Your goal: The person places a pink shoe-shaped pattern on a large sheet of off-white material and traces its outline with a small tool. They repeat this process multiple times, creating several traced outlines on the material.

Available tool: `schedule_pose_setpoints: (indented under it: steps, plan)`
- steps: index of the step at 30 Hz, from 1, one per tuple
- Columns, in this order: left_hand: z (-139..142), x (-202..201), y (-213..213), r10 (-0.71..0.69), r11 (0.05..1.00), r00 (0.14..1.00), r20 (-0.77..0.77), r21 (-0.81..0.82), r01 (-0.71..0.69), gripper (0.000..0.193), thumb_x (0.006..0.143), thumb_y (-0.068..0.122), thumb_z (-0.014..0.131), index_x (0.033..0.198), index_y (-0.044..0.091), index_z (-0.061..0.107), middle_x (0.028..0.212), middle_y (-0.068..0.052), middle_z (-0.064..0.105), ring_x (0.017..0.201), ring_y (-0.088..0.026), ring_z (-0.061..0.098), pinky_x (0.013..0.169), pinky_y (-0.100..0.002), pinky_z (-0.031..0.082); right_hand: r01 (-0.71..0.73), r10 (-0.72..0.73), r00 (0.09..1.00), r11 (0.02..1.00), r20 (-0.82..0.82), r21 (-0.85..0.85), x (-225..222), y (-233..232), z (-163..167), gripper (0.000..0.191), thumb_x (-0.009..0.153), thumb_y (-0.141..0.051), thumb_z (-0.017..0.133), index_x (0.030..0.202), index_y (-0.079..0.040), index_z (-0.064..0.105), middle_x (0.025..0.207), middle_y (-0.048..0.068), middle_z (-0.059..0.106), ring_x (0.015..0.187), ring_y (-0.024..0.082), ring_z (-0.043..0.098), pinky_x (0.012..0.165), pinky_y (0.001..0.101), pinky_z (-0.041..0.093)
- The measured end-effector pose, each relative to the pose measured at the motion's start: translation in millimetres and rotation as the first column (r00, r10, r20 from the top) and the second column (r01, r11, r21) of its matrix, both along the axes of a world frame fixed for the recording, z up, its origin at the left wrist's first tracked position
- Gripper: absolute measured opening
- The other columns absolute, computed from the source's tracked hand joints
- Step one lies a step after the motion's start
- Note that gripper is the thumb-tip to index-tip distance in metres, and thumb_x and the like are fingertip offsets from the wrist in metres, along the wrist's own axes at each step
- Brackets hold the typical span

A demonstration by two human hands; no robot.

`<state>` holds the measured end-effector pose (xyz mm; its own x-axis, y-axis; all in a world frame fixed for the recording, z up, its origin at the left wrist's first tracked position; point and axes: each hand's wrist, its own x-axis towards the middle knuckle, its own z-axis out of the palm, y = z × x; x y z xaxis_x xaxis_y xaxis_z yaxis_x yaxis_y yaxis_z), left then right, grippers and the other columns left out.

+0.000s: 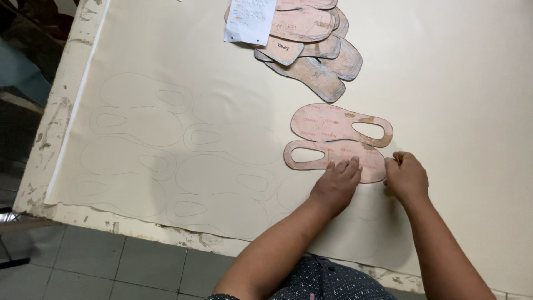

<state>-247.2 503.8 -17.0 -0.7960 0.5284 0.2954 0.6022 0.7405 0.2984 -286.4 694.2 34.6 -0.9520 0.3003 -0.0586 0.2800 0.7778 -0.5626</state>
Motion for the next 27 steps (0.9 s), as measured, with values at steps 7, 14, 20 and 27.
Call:
schedule_pose_setpoints:
  steps: [7,14,20,27]
  plan:
    - [3.6,27.2,-8.8,-0.056,0.995,0.998,-0.003,0.077,0.056,0.049,0.099,0.016,0.046,0.146,0.004,0.052,0.161,-0.016,0.043,0.147,-0.034,0.043,0.125,-0.057,0.028,0.21,-0.061,0.956,0.826,0.288,-0.523,51.9,12.7,0.9,0.036,0.095,-0.022,0.071,0.117,0.006,0.07,0.082,0.013,0.067,0.06,0.016,0.058,0.055,0.0317,0.048]
    - [13.4,121.6,17.2,-0.053,0.997,0.982,0.181,0.071,0.041,0.051,0.101,0.023,0.047,0.149,0.005,0.047,0.162,-0.019,0.036,0.153,-0.037,0.028,0.124,-0.06,0.012,0.459,-0.39,0.888,0.776,0.243,-0.432,168.4,120.8,4.1,0.043,0.102,-0.02,0.062,0.138,0.003,0.053,0.083,0.014,0.067,0.059,0.018,0.06,0.046,0.0341,0.044]
    - [-7.9,180.2,66.1,0.163,0.986,0.979,0.124,0.016,-0.166,0.053,0.103,0.023,0.048,0.151,0.003,0.046,0.166,-0.017,0.034,0.157,-0.034,0.025,0.126,-0.059,0.011,0.462,-0.471,0.874,0.737,0.115,-0.493,264.0,232.7,-21.1,0.041,0.099,-0.006,0.061,0.14,0.003,0.058,0.098,0.007,0.068,0.07,0.011,0.062,0.056,0.0282,0.048]
    - [4.7,206.2,99.3,0.264,0.964,0.925,0.273,-0.038,-0.264,0.055,0.091,0.037,0.063,0.139,0.013,0.055,0.161,-0.017,0.033,0.153,-0.04,0.018,0.12,-0.068,0.003,0.443,-0.419,0.894,0.779,0.157,-0.444,301.6,254.9,-26.1,0.047,0.097,-0.007,0.064,0.144,-0.012,0.066,0.093,0.005,0.067,0.069,0.012,0.06,0.06,0.0296,0.051]
